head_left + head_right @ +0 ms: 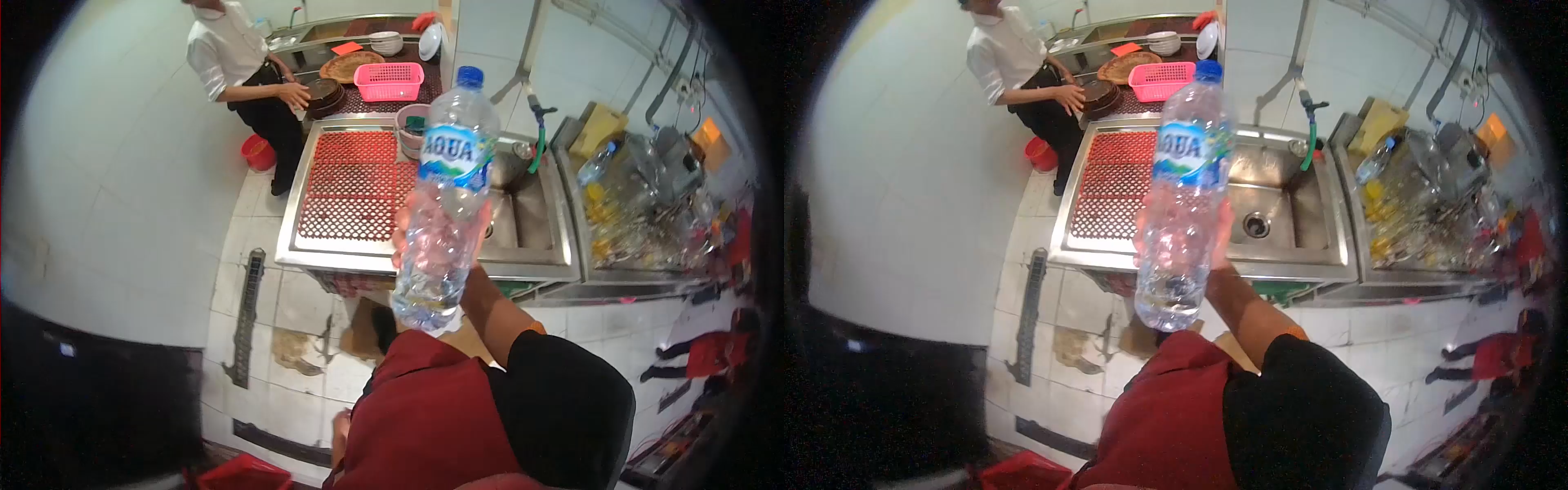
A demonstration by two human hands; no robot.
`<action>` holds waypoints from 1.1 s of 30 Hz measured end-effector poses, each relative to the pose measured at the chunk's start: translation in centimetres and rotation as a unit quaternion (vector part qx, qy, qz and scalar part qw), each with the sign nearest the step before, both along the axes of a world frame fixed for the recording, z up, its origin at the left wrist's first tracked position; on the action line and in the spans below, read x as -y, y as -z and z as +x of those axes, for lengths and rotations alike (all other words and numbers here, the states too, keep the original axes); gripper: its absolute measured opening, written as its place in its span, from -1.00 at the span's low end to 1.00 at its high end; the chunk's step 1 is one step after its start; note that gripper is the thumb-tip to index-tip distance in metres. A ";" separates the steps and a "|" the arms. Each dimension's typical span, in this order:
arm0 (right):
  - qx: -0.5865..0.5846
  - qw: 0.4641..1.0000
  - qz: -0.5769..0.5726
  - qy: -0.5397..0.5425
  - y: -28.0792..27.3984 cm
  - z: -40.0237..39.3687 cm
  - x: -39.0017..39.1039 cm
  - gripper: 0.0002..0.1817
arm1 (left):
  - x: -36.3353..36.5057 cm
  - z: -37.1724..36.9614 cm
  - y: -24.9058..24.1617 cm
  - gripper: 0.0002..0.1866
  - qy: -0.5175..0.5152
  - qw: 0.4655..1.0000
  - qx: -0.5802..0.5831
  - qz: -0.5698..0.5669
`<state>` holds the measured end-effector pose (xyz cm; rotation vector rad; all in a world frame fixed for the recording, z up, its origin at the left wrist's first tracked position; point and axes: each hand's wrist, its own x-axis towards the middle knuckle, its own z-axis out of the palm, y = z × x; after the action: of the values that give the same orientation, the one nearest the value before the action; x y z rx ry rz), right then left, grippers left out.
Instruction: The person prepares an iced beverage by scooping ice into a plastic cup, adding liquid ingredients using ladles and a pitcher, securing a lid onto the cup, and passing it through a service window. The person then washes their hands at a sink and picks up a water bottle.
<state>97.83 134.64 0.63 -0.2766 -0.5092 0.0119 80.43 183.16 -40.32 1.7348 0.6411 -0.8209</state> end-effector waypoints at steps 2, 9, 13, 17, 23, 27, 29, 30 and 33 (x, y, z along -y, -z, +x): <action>0.059 0.998 0.028 0.024 0.9 3.1 1.3 0.08 | -0.7 2.5 1.2 -0.63 0.137 0.989 0.034 0.050; 0.003 0.970 0.131 0.205 -0.4 8.7 4.3 0.05 | -6.2 15.1 -0.7 -0.64 0.278 0.954 0.035 0.104; 0.023 0.957 0.196 0.214 -2.2 8.3 3.6 -0.01 | -8.5 23.3 -1.2 -0.65 0.357 0.926 0.055 0.114; -0.050 0.930 0.191 0.310 -2.3 6.1 1.6 -0.10 | -10.0 31.5 -0.5 -0.65 0.468 0.871 0.112 0.097; -0.146 0.836 0.071 0.524 -2.0 0.6 -5.4 -0.06 | -7.4 43.2 -2.1 -0.66 0.568 0.784 0.251 0.021; -0.141 0.794 0.076 0.587 -2.2 -3.4 -10.6 -0.03 | -5.8 45.9 -6.9 -0.67 0.530 0.836 0.138 0.028; -0.124 0.771 0.063 0.622 -2.3 -5.3 -13.6 -0.02 | -6.3 47.0 -6.2 -0.66 0.387 0.922 0.008 -0.003; -0.137 0.749 0.066 0.645 -1.7 -6.5 -15.0 -0.03 | -6.8 46.8 -6.3 -0.66 0.402 0.915 0.013 0.003; -0.116 0.727 0.005 0.677 -1.1 -10.0 -18.6 -0.02 | -11.4 47.4 -2.0 -0.65 0.559 0.826 0.068 0.032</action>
<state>87.80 153.29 1.68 -0.5797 0.0457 -1.3866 127.81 194.53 -38.29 2.1628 -0.5729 -1.4299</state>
